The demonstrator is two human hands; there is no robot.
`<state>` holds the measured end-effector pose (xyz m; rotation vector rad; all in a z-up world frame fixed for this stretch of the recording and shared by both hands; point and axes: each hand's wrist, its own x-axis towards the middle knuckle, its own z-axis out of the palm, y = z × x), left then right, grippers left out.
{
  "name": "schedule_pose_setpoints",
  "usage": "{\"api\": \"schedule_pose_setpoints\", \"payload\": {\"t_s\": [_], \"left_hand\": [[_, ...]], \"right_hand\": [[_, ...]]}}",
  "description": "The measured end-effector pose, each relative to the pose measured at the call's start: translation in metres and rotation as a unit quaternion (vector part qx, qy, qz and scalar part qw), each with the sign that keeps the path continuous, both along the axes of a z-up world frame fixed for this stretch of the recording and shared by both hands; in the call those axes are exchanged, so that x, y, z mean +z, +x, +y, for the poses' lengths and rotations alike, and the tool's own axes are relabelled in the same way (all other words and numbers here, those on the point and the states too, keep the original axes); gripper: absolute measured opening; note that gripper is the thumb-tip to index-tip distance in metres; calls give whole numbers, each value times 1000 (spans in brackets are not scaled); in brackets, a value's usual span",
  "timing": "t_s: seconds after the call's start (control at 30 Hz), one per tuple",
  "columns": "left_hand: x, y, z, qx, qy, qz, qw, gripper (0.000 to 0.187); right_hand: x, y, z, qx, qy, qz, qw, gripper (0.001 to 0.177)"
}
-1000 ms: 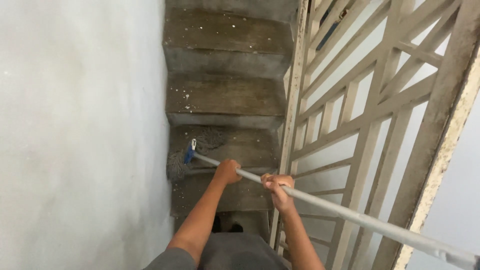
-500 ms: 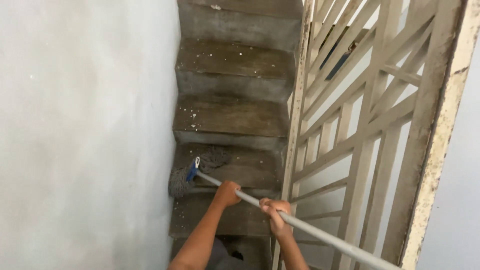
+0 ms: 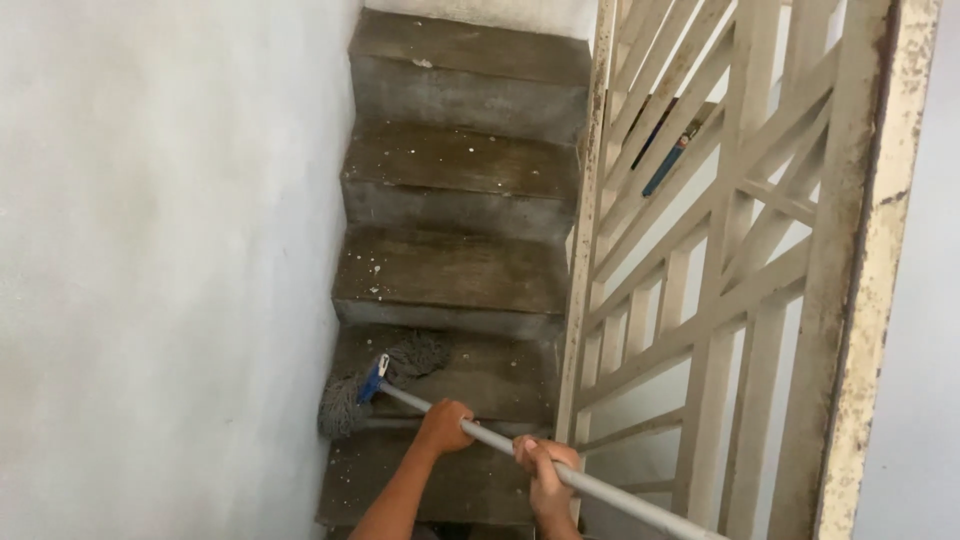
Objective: Mopping concrete stairs from top to bottom.
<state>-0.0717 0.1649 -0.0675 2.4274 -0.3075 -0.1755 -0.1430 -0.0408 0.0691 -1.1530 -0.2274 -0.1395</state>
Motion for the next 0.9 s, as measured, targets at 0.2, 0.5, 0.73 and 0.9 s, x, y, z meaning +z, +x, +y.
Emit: {"api": "schedule_pose_setpoints", "payload": {"t_s": [0.2, 0.5, 0.73, 0.9], "left_hand": [[23, 7, 11, 29, -68, -31, 997, 21], [33, 27, 22, 32, -86, -77, 993, 49], [38, 27, 40, 62, -120, -132, 982, 50], [38, 29, 37, 71, -117, -93, 986, 54]], "right_hand": [[1, 19, 18, -20, 32, -7, 999, 44], [35, 41, 37, -43, -20, 32, 998, 43], [54, 44, 73, -37, -29, 7, 999, 41], [50, 49, 81, -92, 33, -3, 995, 41]]}}
